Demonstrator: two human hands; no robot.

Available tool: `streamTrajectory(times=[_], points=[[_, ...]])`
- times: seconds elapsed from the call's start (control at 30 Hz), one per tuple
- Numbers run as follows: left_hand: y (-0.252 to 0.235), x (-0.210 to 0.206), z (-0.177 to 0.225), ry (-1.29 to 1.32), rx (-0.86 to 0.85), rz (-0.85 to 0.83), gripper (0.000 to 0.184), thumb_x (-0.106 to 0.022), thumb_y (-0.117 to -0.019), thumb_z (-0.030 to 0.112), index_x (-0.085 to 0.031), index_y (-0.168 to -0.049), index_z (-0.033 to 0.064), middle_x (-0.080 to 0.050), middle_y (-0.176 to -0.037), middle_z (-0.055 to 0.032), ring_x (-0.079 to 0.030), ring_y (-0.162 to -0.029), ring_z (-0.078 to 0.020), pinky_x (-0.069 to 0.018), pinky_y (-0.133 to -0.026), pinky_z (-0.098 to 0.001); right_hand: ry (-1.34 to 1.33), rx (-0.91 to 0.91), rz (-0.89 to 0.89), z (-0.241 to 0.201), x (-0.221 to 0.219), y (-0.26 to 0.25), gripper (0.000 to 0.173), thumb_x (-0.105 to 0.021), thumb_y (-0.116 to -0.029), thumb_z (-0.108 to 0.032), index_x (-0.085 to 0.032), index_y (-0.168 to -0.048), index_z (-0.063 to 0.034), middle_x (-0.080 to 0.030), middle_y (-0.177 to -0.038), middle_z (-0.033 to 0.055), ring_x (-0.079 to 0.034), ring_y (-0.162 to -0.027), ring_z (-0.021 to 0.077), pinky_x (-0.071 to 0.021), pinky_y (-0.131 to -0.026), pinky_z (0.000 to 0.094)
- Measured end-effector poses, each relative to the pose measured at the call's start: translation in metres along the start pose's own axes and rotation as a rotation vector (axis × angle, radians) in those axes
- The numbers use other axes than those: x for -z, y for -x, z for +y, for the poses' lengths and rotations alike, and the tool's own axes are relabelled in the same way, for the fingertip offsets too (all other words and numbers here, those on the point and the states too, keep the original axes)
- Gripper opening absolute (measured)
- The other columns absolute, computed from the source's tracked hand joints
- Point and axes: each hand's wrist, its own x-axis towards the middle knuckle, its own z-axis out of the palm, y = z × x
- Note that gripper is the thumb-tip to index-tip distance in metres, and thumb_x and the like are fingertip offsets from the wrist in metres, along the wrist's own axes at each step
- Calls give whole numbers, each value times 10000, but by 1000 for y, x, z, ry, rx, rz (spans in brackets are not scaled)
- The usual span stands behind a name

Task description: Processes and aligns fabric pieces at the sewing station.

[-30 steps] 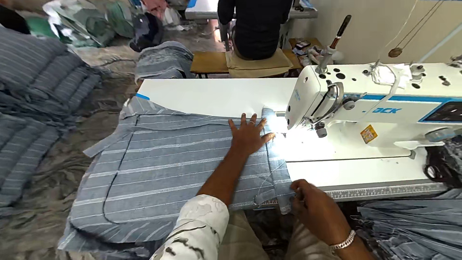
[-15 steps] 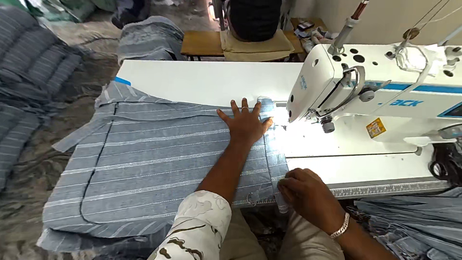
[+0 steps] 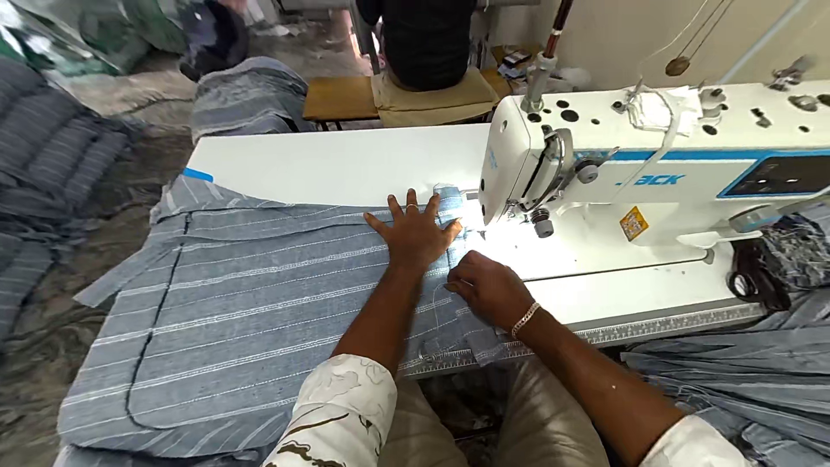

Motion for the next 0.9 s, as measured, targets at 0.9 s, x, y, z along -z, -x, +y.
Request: streamTrajectory(times=[0.9], points=[[-5, -1, 17, 30, 117, -3, 930, -287, -812, 949, -332, -1596, 450, -228, -1717, -90, -109, -1567, -482, 27, -1073, -879, -292, -335, 62, 34, 17, 59, 161, -500, -1086, -226, -604, -1071, -103, -629, -709, 0, -607, -570, 139, -532, -504, 347]])
